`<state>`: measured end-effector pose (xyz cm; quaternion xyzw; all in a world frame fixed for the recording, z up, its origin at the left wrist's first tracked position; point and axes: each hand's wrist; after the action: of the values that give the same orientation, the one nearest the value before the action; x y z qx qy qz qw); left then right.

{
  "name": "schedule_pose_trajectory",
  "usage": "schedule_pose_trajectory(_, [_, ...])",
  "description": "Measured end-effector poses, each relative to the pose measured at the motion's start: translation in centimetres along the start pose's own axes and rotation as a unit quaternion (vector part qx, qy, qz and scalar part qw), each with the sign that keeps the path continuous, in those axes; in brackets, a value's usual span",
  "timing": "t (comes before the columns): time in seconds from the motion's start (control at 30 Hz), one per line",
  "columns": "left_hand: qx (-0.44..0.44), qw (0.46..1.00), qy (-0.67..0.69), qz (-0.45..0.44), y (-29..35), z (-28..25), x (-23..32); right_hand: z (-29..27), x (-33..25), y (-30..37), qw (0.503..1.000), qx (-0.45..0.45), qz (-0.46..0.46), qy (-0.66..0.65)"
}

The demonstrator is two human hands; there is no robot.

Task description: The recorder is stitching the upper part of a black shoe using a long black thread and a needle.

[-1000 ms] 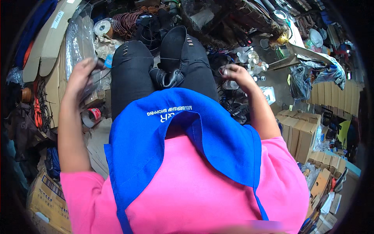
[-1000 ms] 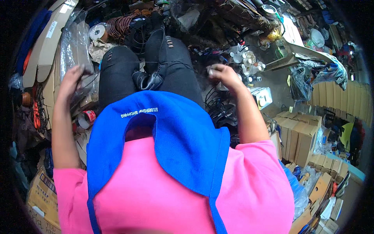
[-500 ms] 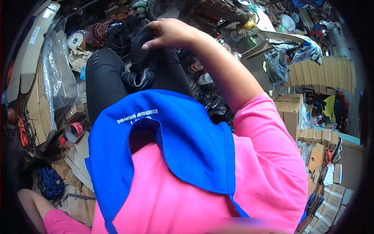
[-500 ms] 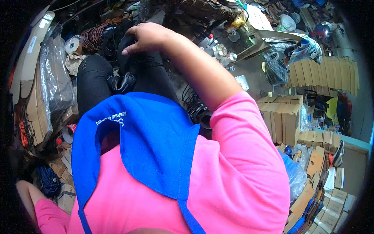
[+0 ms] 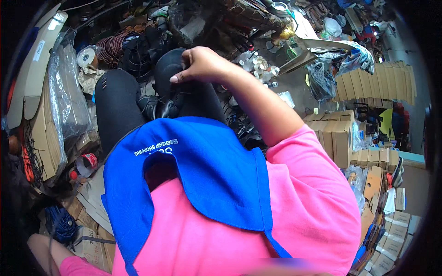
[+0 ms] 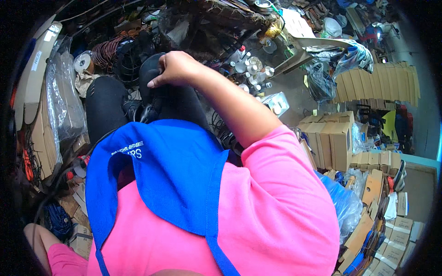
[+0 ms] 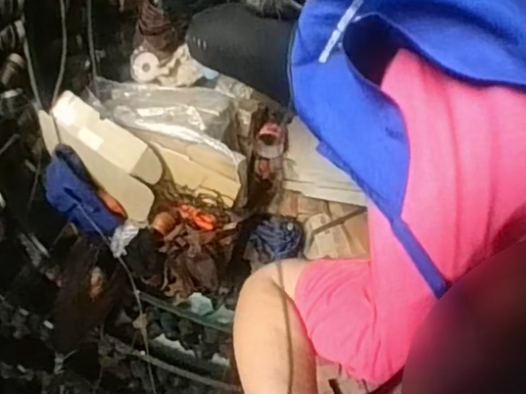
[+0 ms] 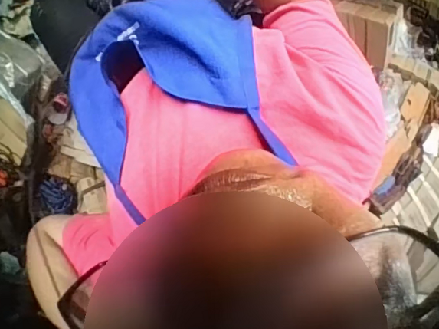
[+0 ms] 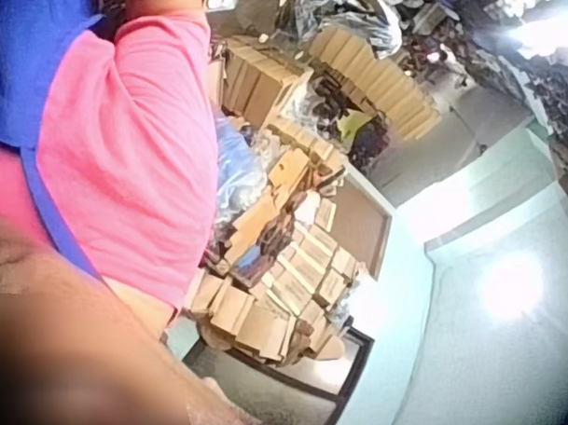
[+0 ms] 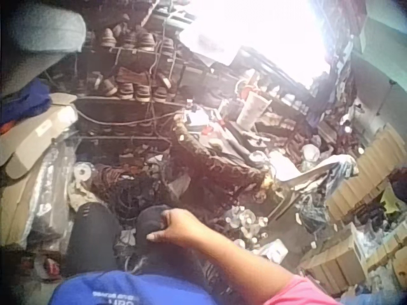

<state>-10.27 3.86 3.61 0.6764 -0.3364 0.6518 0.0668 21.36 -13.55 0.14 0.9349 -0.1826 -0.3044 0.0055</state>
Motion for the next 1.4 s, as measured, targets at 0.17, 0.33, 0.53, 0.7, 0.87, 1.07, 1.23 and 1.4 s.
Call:
schedule_pose_trajectory(0.17, [-0.052, 0.998, 0.014, 0.031, -0.4, 4.4, 0.8, 0.2, 1.6, 1.2, 0.993, 0.006, 0.031, -0.113])
schedule_pose_trajectory(0.33, [-0.093, 0.993, 0.012, 0.068, -0.5, 9.5, 2.6, 1.3, 0.5, 0.9, 0.997, 0.031, 0.013, -0.07])
schedule_pose_trajectory(0.53, [-0.11, 0.983, -0.111, 0.093, 1.2, 8.9, 6.9, -0.1, 0.4, 0.7, 0.998, 0.008, -0.048, -0.036])
schedule_pose_trajectory(0.7, [-0.161, 0.949, -0.242, 0.123, 4.1, 13.0, 2.4, 0.8, 1.5, 1.2, 0.997, 0.069, 0.013, -0.025])
schedule_pose_trajectory(0.87, [-0.221, 0.859, -0.417, 0.199, 5.4, 16.5, -1.5, 1.1, 1.7, 0.4, 0.989, 0.078, 0.091, -0.088])
schedule_pose_trajectory(1.07, [-0.217, 0.886, -0.358, 0.2, 3.7, 16.2, -2.3, 1.3, 2.3, -1.8, 0.994, 0.071, 0.067, -0.041])
schedule_pose_trajectory(1.23, [-0.212, 0.904, -0.314, 0.197, 3.8, 16.6, -2.7, 1.1, 2.3, -1.1, 0.993, 0.064, 0.048, -0.083])
schedule_pose_trajectory(1.4, [-0.236, 0.942, -0.229, 0.058, 3.1, 14.1, -1.5, 0.9, 0.8, 1.7, 0.953, 0.272, -0.125, -0.043])
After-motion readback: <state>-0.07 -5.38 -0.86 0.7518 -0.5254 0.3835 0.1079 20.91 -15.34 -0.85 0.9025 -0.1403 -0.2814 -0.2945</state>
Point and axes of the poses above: each hand's wrist, its own y-axis away from the middle knuckle, its own z-axis out of the palm, x = y × z, and after that the axes turned 13 degrees about x, right-handed
